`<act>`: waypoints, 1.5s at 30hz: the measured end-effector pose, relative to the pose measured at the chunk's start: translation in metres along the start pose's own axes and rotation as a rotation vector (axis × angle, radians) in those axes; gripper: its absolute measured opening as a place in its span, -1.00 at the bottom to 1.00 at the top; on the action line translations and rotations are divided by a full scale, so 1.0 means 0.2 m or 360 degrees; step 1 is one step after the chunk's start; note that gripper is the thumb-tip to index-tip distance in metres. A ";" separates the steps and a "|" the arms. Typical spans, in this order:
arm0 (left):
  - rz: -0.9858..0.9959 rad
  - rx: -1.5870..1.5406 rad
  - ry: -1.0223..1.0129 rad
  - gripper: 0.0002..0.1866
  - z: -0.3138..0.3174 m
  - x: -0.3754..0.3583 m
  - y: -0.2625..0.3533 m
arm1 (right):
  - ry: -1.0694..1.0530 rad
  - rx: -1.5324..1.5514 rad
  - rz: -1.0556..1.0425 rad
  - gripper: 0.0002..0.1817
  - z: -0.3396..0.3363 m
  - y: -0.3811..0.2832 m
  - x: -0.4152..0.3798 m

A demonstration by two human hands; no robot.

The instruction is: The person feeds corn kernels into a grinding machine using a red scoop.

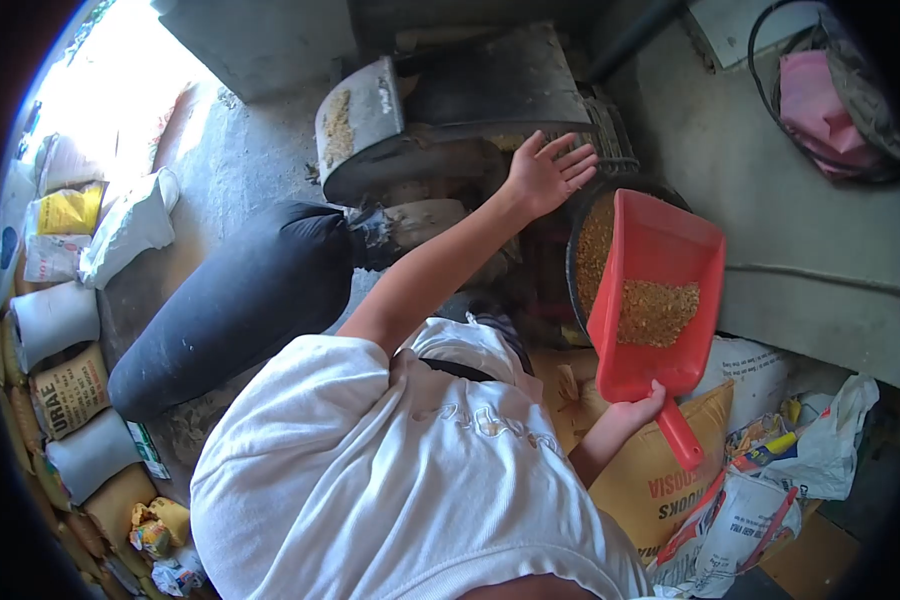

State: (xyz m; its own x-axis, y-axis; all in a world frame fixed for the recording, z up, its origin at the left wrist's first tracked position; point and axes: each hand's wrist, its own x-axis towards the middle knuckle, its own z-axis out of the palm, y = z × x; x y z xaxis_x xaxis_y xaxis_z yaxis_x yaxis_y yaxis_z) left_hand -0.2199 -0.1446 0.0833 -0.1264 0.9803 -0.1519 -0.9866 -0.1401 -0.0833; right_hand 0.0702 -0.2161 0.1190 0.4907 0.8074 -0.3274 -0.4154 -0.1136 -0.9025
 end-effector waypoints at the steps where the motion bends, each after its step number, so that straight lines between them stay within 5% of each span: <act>1: 0.0013 -0.0079 -0.0064 -0.50 0.02 -0.04 0.07 | -0.0077 0.0034 0.0107 -0.53 0.03 0.02 -0.04; 6: -0.0212 0.0956 -0.0100 -0.53 0.02 -0.08 0.42 | -0.0057 -0.0012 0.0112 -0.55 0.21 0.07 -0.23; 8: 0.0060 0.3112 0.0307 -0.56 -0.01 -0.02 0.54 | -0.0108 -0.0060 0.0054 -0.57 0.24 0.08 -0.22; 12: 0.0290 0.2782 0.0495 -0.60 0.17 0.09 0.73 | -0.0211 -0.0026 0.0059 -0.56 0.28 0.08 -0.18; 14: 0.0507 0.1730 0.0046 -0.63 0.29 0.18 0.83 | -0.0259 0.0008 0.0036 -0.56 0.31 0.08 -0.13; 15: 0.0531 0.1726 0.0030 -0.63 0.33 0.21 0.89 | -0.0223 0.0008 0.0017 -0.56 0.32 0.08 -0.13; 17: 0.0562 0.0699 -0.0617 -0.63 0.38 0.27 1.01 | -0.0211 0.0007 -0.0010 -0.56 0.35 0.09 -0.12; 20: 0.0616 0.0378 -0.0538 -0.63 0.17 0.43 1.06 | -0.0197 -0.0002 -0.0030 -0.56 0.42 0.06 -0.05; 21: 0.0614 0.0384 -0.0513 -0.63 0.07 0.47 1.05 | -0.0153 -0.0081 -0.0043 -0.58 0.45 0.04 -0.03; 25: 0.0548 0.3428 0.0915 -0.43 -0.30 0.59 1.02 | -0.0296 -0.0156 0.0058 -0.56 0.50 0.07 0.13; 26: 0.0498 0.3432 0.0935 -0.43 -0.36 0.60 1.03 | -0.0272 -0.0184 0.0082 -0.56 0.50 0.08 0.15; 28: 0.0669 0.2388 0.0742 -0.38 -0.33 0.57 1.07 | -0.0256 -0.0172 0.0141 -0.56 0.63 0.09 0.16; 29: 0.0667 0.2395 0.0761 -0.38 -0.29 0.54 1.09 | -0.0288 -0.0181 0.0179 -0.56 0.66 0.11 0.18; 31: 0.0500 0.0659 0.0190 -0.40 -0.17 0.47 1.10 | -0.0328 -0.0187 0.0224 -0.57 0.70 0.15 0.23; 38: 0.0366 0.1069 0.0526 -0.43 -0.05 0.44 1.11 | -0.0415 -0.0328 0.0298 -0.65 0.90 0.19 0.20; 40: 0.0435 0.1136 0.0418 -0.40 -0.07 0.43 1.11 | -0.0487 -0.0343 0.0334 -0.63 0.95 0.21 0.19; 42: 0.0722 0.1190 0.0761 -0.36 -0.06 0.45 1.10 | -0.0562 -0.0345 0.0316 -0.61 1.01 0.23 0.15; 45: 0.0697 0.1011 0.0490 -0.32 -0.03 0.44 1.07 | -0.0639 -0.0329 0.0325 -0.60 1.10 0.29 0.15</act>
State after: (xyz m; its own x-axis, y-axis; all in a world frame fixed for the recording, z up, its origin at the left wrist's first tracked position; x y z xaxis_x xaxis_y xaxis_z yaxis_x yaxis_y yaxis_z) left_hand -0.4417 -0.0887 0.0461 -0.5698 0.7603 -0.3119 -0.7366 -0.3043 0.6040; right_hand -0.1071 -0.0715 0.1187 0.0643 0.9115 -0.4062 -0.2916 -0.3722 -0.8812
